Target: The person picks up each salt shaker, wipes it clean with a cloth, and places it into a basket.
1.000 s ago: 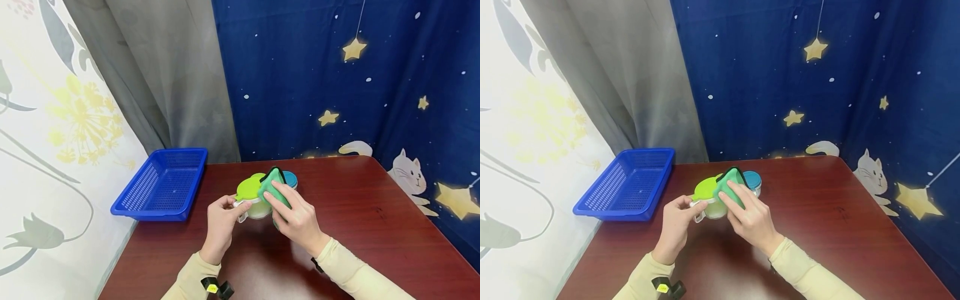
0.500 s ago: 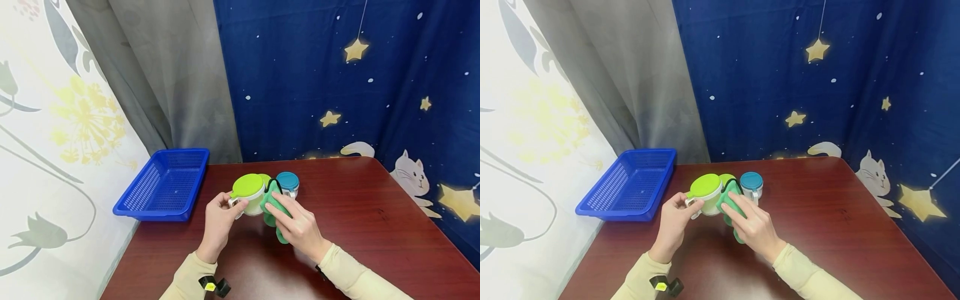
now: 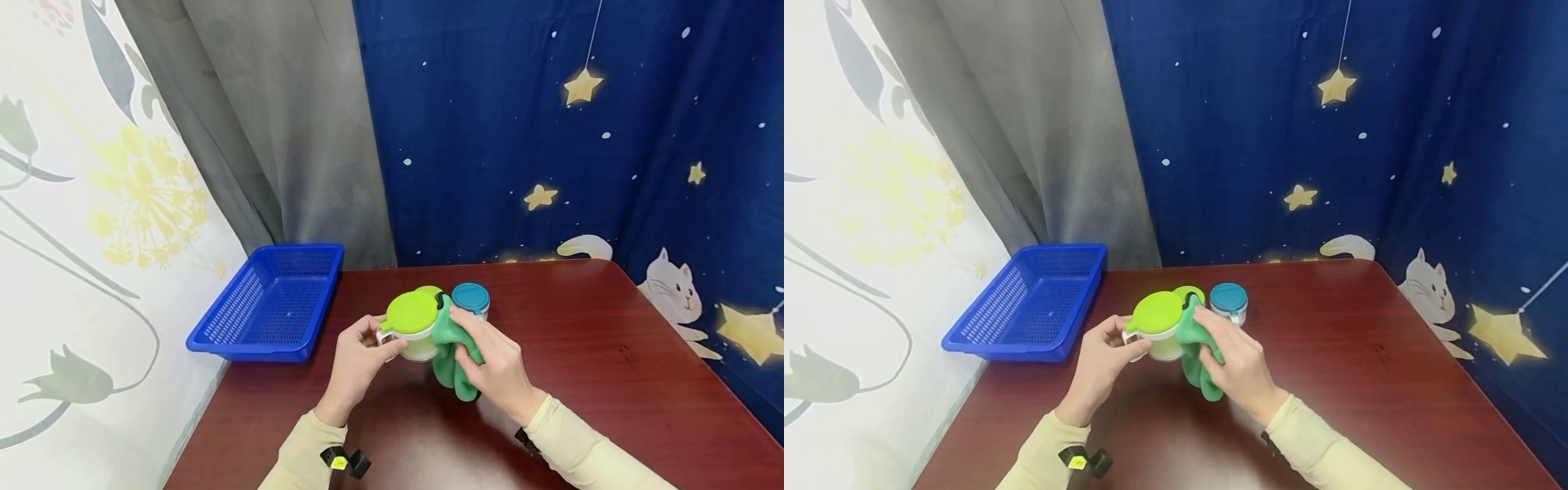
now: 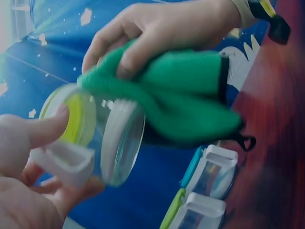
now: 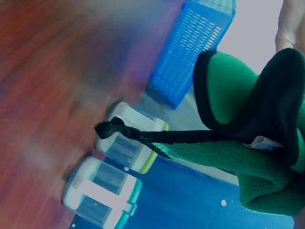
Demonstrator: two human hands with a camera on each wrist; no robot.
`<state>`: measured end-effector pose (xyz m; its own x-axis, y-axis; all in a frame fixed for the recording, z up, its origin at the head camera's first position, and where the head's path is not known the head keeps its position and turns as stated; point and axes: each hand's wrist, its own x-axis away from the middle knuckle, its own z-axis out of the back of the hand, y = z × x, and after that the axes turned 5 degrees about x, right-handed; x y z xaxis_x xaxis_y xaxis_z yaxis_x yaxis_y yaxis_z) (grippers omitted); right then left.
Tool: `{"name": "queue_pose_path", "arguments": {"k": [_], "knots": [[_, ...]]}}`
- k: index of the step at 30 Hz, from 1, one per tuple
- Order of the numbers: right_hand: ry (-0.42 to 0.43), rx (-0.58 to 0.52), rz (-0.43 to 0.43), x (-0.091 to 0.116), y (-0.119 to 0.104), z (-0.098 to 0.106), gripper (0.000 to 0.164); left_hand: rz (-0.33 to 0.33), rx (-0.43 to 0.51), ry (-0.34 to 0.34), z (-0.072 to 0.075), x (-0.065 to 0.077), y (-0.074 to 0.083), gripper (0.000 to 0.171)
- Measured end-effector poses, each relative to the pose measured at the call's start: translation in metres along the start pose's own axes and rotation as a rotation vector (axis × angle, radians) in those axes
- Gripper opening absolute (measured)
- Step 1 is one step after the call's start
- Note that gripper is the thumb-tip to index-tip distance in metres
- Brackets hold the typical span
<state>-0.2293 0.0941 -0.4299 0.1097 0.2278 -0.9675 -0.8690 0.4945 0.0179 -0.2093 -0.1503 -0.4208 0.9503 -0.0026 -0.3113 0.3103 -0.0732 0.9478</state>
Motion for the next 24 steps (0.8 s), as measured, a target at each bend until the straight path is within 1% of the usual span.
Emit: {"name": "queue_pose_path", "arguments": {"k": [4,8,11,14,16,20,24], "knots": [[0.013,-0.036,-0.023,-0.007,0.001,0.003,0.03,-0.009,-0.017,-0.072,0.004,0.002,-0.003,0.032],[0.01,-0.041,-0.026,-0.014,0.001,0.003,0.027,-0.051,-0.032,-0.088,0.006,0.002,-0.005,0.03],[-0.004,-0.049,-0.034,-0.015,0.001,0.003,0.027,-0.081,-0.031,-0.074,0.005,0.003,-0.007,0.029],[-0.045,-0.064,-0.048,-0.014,0.001,0.003,0.034,-0.097,-0.031,-0.045,0.005,0.003,-0.008,0.029],[-0.081,-0.076,-0.063,-0.01,0.001,0.002,0.039,-0.094,-0.032,-0.023,0.006,0.004,-0.009,0.031],[-0.137,-0.106,-0.098,-0.001,0.0,0.001,0.049,-0.079,0.019,0.012,0.006,0.004,-0.009,0.032],[-0.15,-0.135,-0.128,0.007,0.001,-0.003,0.053,-0.084,0.077,0.037,0.008,0.002,-0.006,0.031]]}}
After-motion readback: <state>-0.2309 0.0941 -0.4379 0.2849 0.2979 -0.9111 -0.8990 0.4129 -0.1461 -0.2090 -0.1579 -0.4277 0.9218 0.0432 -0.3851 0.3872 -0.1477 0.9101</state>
